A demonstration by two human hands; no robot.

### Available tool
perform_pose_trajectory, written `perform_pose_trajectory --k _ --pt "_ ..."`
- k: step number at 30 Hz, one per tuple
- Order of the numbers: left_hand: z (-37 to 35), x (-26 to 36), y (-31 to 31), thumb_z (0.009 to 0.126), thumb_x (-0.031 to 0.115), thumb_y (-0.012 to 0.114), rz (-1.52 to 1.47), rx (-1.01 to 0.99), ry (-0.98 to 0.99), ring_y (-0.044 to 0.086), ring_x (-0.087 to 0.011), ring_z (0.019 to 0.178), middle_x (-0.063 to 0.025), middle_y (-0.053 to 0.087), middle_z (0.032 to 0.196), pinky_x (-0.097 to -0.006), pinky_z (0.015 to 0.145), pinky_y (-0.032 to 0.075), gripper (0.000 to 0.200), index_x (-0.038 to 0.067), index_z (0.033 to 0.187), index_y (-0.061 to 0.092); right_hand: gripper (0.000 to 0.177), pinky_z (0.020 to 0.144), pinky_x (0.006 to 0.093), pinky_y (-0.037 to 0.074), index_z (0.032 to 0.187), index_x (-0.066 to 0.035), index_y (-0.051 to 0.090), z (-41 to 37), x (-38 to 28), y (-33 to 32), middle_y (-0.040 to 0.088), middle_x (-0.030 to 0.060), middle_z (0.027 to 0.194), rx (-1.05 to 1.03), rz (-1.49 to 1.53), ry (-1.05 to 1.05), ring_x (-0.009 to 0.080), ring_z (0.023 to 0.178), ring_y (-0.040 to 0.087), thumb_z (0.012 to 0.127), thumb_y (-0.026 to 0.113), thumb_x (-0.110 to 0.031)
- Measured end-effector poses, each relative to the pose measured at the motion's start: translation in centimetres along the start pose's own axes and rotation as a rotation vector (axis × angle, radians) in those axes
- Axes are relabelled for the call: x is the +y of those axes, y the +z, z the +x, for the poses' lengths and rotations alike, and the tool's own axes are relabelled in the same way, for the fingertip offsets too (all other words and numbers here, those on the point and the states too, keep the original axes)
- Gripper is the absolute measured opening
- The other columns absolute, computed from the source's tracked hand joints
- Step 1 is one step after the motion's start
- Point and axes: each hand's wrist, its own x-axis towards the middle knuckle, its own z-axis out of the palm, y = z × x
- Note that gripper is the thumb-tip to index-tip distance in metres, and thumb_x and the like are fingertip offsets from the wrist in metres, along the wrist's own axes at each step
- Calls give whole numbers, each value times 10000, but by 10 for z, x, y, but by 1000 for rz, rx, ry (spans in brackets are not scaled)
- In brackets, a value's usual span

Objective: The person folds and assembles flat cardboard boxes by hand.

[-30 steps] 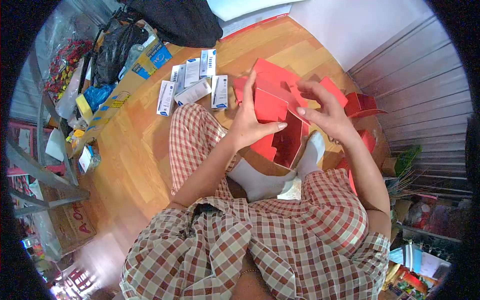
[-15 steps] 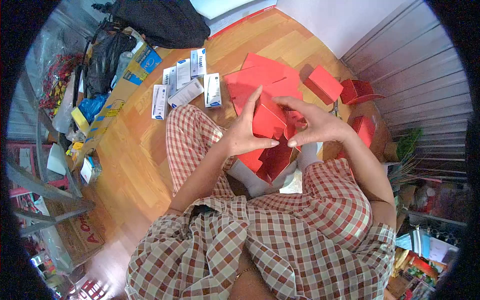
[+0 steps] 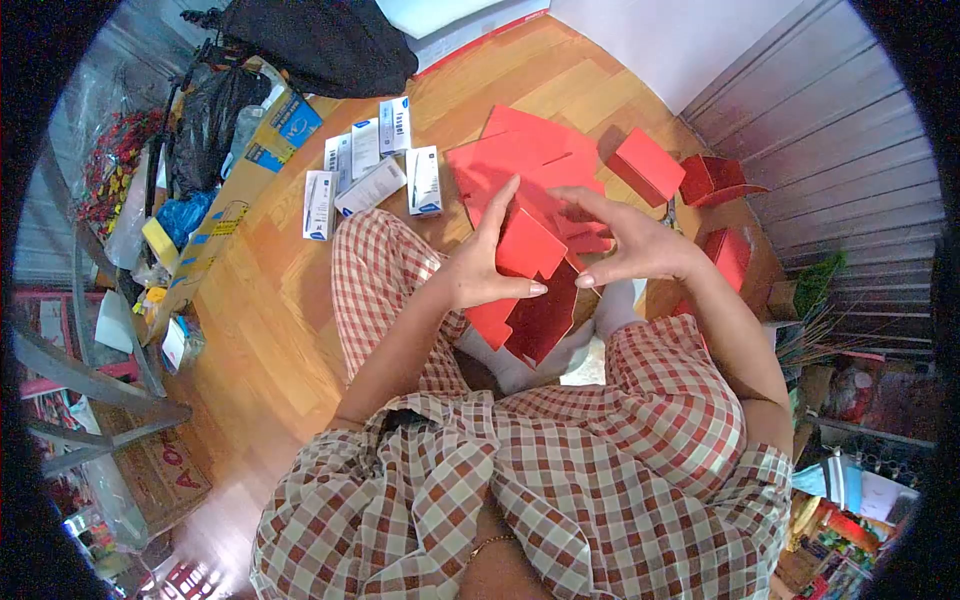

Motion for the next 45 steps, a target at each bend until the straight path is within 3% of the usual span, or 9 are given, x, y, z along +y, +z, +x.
perform_pose_trajectory --k 8,10,16,19,27,32,34,39,45 --pt "1 1 -1 565 216 794 -179 43 -77 213 -290 1355 -198 184 1459 -382 1111 172 1160 69 1454 63 943 1006 405 376 1366 -10 320 5 9 9 431 187 1334 106 -10 -2 308 1227 441 639 800 -370" --pt "3 -8 -2 625 215 812 -117 27 -15 283 -309 1327 -230 229 1441 -392 1086 246 1182 87 1450 -26 951 1000 420 382 1370 -27 318 6 10 13 425 183 1334 128 -2 -5 313 1226 439 622 815 -341" --pt "4 0 4 623 205 815 -234 93 -14 349 -306 1288 -231 289 1407 -387 1069 284 1171 57 1444 -7 946 994 388 388 1314 45 353 11 9 29 486 227 1265 288 -247 -24 308 1170 494 593 836 -333" --pt "7 1 13 632 213 818 -126 180 -19 404 -291 1246 -224 347 1363 -390 1043 328 1149 43 1435 15 869 936 396 429 1289 26 386 13 14 31 530 228 1187 353 -288 -70 336 1100 536 600 811 -292" --pt "11 -15 31 648 239 835 -278 283 -63 471 -265 1175 -220 440 1265 -379 982 398 1101 -17 1399 71 543 895 341 453 1157 14 508 16 26 29 594 124 1049 300 -114 5 208 1025 569 691 761 -103" --pt "18 -39 32 656 210 829 -242 401 -40 503 -246 1124 -196 471 1221 -363 931 440 1010 -36 1367 154 479 868 326 444 1165 -11 515 15 40 26 599 99 983 426 62 -24 171 965 564 773 715 -200" --pt "22 -55 28 672 163 811 -469 537 -74 522 -229 1085 -164 491 1179 -348 897 462 897 -21 1329 229 488 846 325 441 1156 -15 525 13 45 24 602 100 947 486 179 14 162 939 562 783 716 -264" --pt "30 -51 5 728 95 757 -703 714 -81 536 -192 1024 -118 491 1139 -339 878 476 693 19 1241 297 580 913 334 410 1252 -39 469 5 52 23 541 92 1108 461 348 -5 184 1069 493 792 708 -298" --pt "45 -54 -6 742 108 754 -805 859 21 531 -179 1005 -108 485 1114 -337 856 484 715 24 1243 252 724 957 360 388 1323 -40 402 3 37 31 484 97 1215 357 289 -94 215 1143 469 764 685 -403"
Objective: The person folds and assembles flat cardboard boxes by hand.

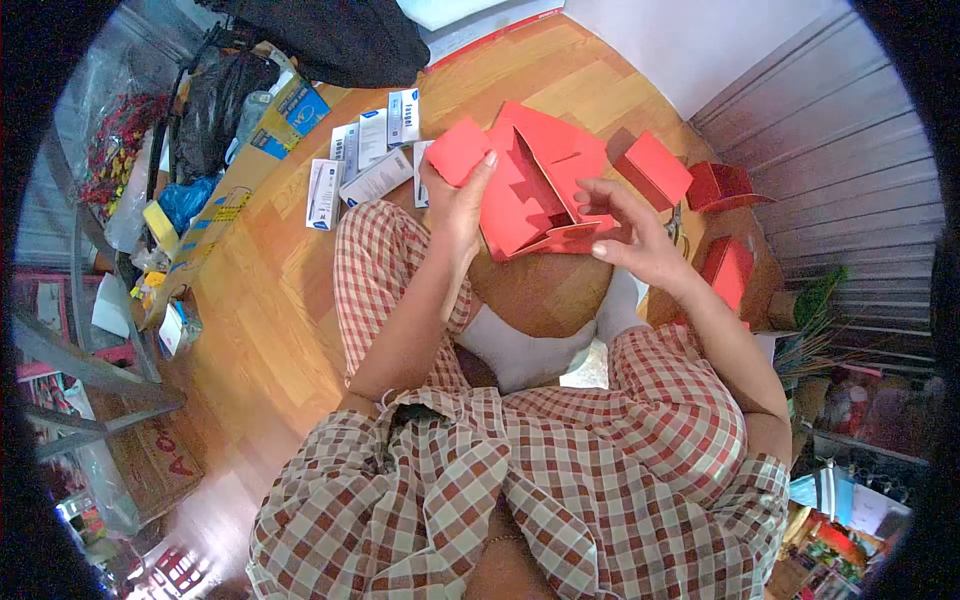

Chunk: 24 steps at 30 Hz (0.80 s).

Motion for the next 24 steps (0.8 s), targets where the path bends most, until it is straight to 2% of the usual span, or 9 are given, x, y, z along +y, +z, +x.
perform_pose_trajectory --k 4,7,9,10,12,16,18,22,24 --pt "-4 -2 9 735 92 755 54 -3 52 519 -178 1021 -110 475 1119 -333 865 479 721 11 1240 247 686 951 354 395 1308 -34 421 3 -4 3 487 96 1213 8 -56 -66 208 1149 464 770 687 -367" --pt "-12 -2 15 725 57 753 131 -1 60 509 -191 1045 -122 465 1140 -334 884 467 773 -10 1273 211 593 917 345 421 1248 -21 477 4 -12 6 520 87 1168 35 -252 -105 192 1112 494 778 691 -313" --pt "-15 -6 15 716 20 747 185 -56 99 505 -210 1068 -144 447 1178 -340 884 471 840 -29 1313 157 405 823 309 460 1082 -11 561 6 -20 10 592 89 982 81 -282 -62 178 933 571 770 708 -223" --pt "-18 -8 15 716 20 747 186 -57 98 505 -210 1068 -144 447 1178 -340 884 471 840 -29 1313 157 405 823 309 460 1082 -11 561 5 -16 9 592 89 982 82 -281 -61 178 933 571 770 708 -223" --pt "-24 -10 15 705 6 750 183 -52 75 497 -224 1094 -168 432 1212 -346 891 472 902 -31 1345 114 249 745 306 469 959 -3 580 4 -6 7 610 77 838 86 -225 -16 172 810 587 793 663 -169" --pt "-27 -12 7 695 5 759 160 -68 -9 482 -230 1118 -183 412 1241 -345 906 467 940 -33 1358 94 160 667 303 450 922 -1 564 4 -3 0 587 107 761 81 -296 54 176 723 562 816 604 -115" --pt "-28 -12 5 674 22 779 212 -93 -83 466 -237 1137 -195 394 1261 -347 928 453 997 -30 1373 71 103 598 318 409 880 13 532 5 -5 0 514 144 693 123 -332 7 187 646 496 836 555 -78" --pt "-28 -23 2 658 48 795 260 -106 -64 459 -242 1145 -199 385 1266 -354 931 450 1028 -25 1380 66 100 565 338 377 843 24 495 7 7 -5 448 154 661 189 -420 -79 201 602 441 838 542 -64" --pt "-30 -20 4 644 66 806 256 -97 -98 454 -246 1148 -196 385 1262 -357 936 445 1035 -19 1378 82 149 661 282 411 987 28 565 5 2 -7 534 64 772 129 -446 51 121 725 482 872 500 -41"
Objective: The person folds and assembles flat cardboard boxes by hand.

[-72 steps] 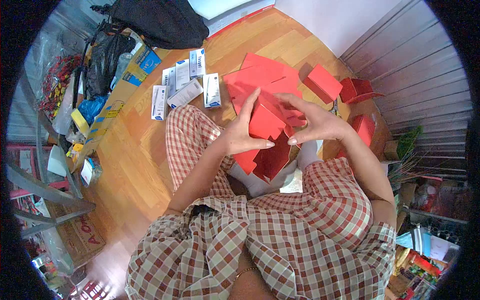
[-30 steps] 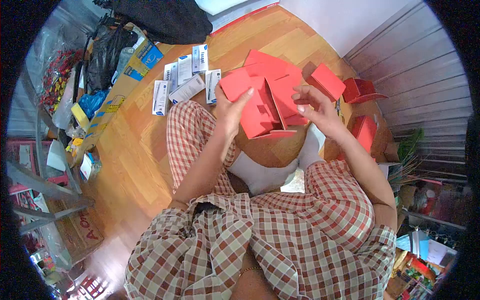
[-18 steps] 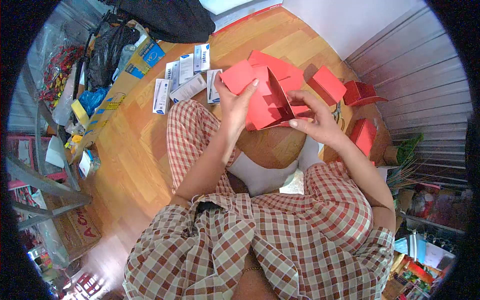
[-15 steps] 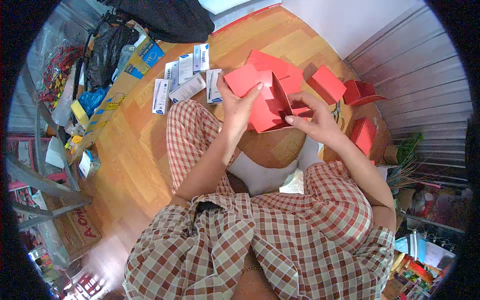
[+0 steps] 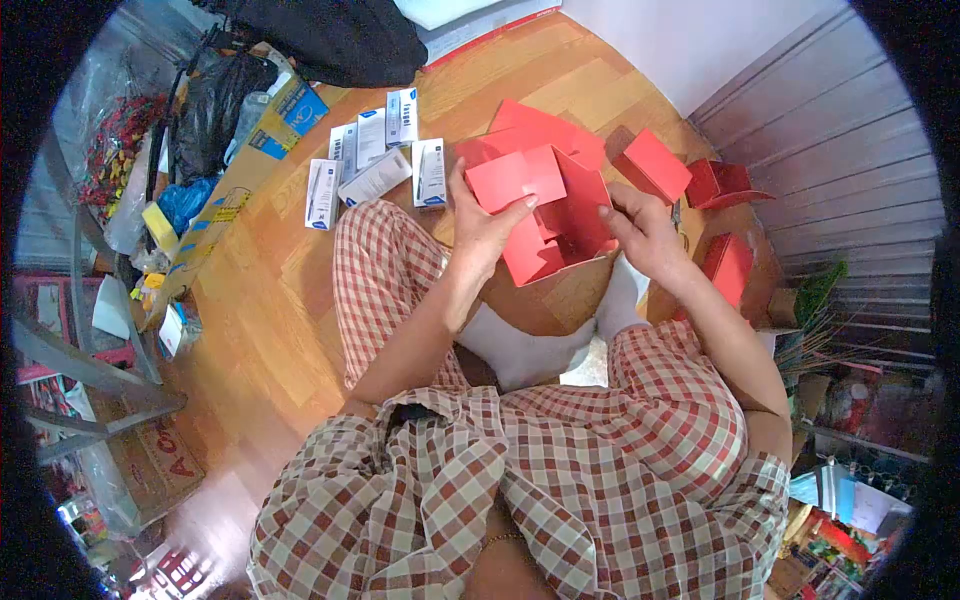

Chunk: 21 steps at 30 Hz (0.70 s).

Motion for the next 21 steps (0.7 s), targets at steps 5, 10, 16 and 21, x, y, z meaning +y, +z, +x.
perform_pose_trajectory --k 5,10,16,21 --pt "3 -6 -1 641 70 812 56 -4 17 448 -240 1148 -184 381 1257 -351 948 432 1016 -4 1372 110 95 614 317 392 909 25 522 -1 -2 2 479 122 711 68 -6 -76 178 658 457 859 517 -55" --pt "2 -1 4 638 58 813 53 4 34 444 -239 1149 -179 381 1253 -349 957 423 986 8 1361 144 115 561 351 371 829 26 481 -1 -4 3 427 166 655 149 -7 -161 229 591 443 857 526 -76" --pt "7 -7 2 638 49 811 45 12 79 449 -237 1139 -169 380 1236 -344 953 424 961 11 1347 164 113 561 349 384 868 29 515 -2 -9 1 487 175 680 106 -33 -108 249 605 479 860 525 -83" --pt "6 -2 4 636 30 803 -7 19 60 466 -237 1120 -175 380 1228 -348 933 442 953 6 1343 165 245 662 341 467 1091 -2 541 -4 -14 1 603 182 851 111 2 -121 281 759 602 854 519 -58"
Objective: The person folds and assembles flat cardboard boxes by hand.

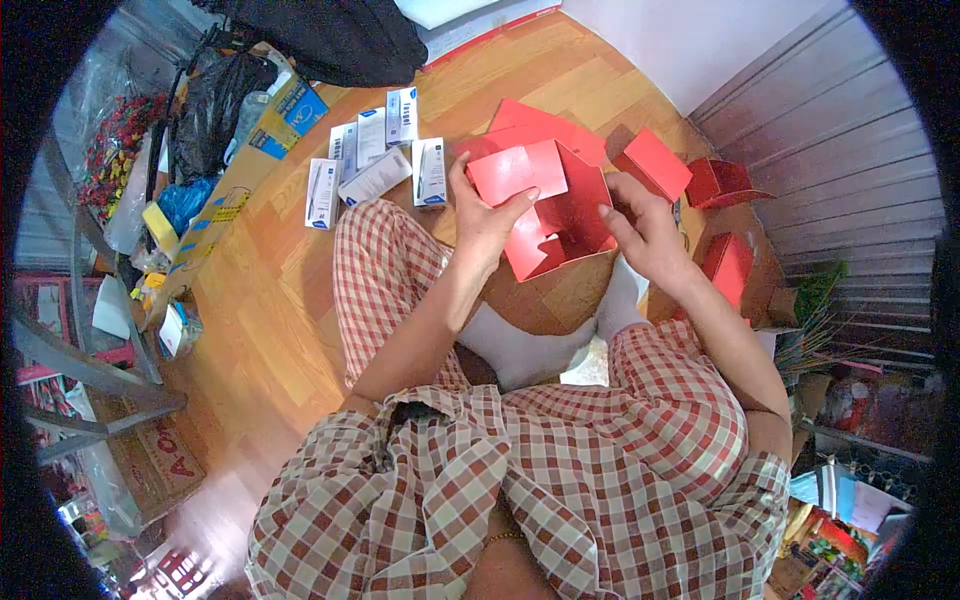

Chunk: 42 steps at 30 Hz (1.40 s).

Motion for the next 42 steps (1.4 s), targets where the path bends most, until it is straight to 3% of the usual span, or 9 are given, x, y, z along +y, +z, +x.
perform_pose_trajectory --k 6,9,12,19,25,27,30,34,42 --pt "0 4 1 636 17 797 -22 -11 5 469 -239 1121 -179 384 1230 -345 928 450 940 4 1341 176 358 740 360 489 1180 -28 525 1 -6 12 574 185 1055 209 64 -229 332 918 592 829 483 30" --pt "0 1 0 633 19 800 7 1 2 470 -240 1120 -179 383 1231 -346 926 452 937 2 1339 183 362 736 367 484 1152 -24 533 3 -10 -3 561 179 1049 -5 -134 -323 341 934 579 805 476 64" --pt "3 -6 -2 631 24 804 55 10 38 467 -242 1123 -178 379 1235 -346 929 449 939 -3 1338 186 338 717 383 478 1108 -11 541 -1 -3 -4 561 182 975 -73 -186 -246 351 889 583 787 477 73" --pt "-1 3 1 638 13 797 -20 -40 -56 498 -235 1099 -177 423 1214 -343 904 473 943 1 1345 173 275 695 395 471 1064 4 551 -1 1 -1 562 188 898 35 -185 -313 358 832 587 800 484 45" --pt "-4 9 2 651 0 785 -55 -81 -58 507 -234 1101 -182 443 1208 -356 900 481 960 5 1356 133 333 759 401 468 1116 31 538 -3 3 -8 572 220 974 1 -187 -336 370 889 583 822 579 -120" --pt "-4 12 0 654 -4 782 -61 -121 -72 506 -242 1109 -189 446 1213 -361 901 483 970 7 1362 119 535 852 421 450 1160 39 518 -3 0 -14 560 250 1035 -115 -138 -339 394 997 555 773 670 -298" --pt "-2 14 -3 657 -6 777 -25 -135 -84 508 -251 1111 -194 447 1216 -369 897 487 973 8 1368 113 732 925 432 423 1208 27 485 -4 -1 -20 530 260 1102 -192 -207 -370 414 1105 497 682 735 -416" --pt "-3 23 -5 716 -10 735 -2 -187 -120 445 -227 1180 -145 403 1278 -364 961 427 947 34 1396 77 838 962 435 408 1246 13 449 -6 -4 -18 493 262 1175 -212 -296 -369 421 1168 450 610 787 -416" --pt "-5 29 -3 728 33 732 -3 -194 -116 399 -242 1226 -148 359 1327 -373 1007 381 905 15 1397 123 703 924 425 435 1217 3 461 -8 6 -11 505 236 1162 -125 -366 -340 406 1118 489 651 788 -255"
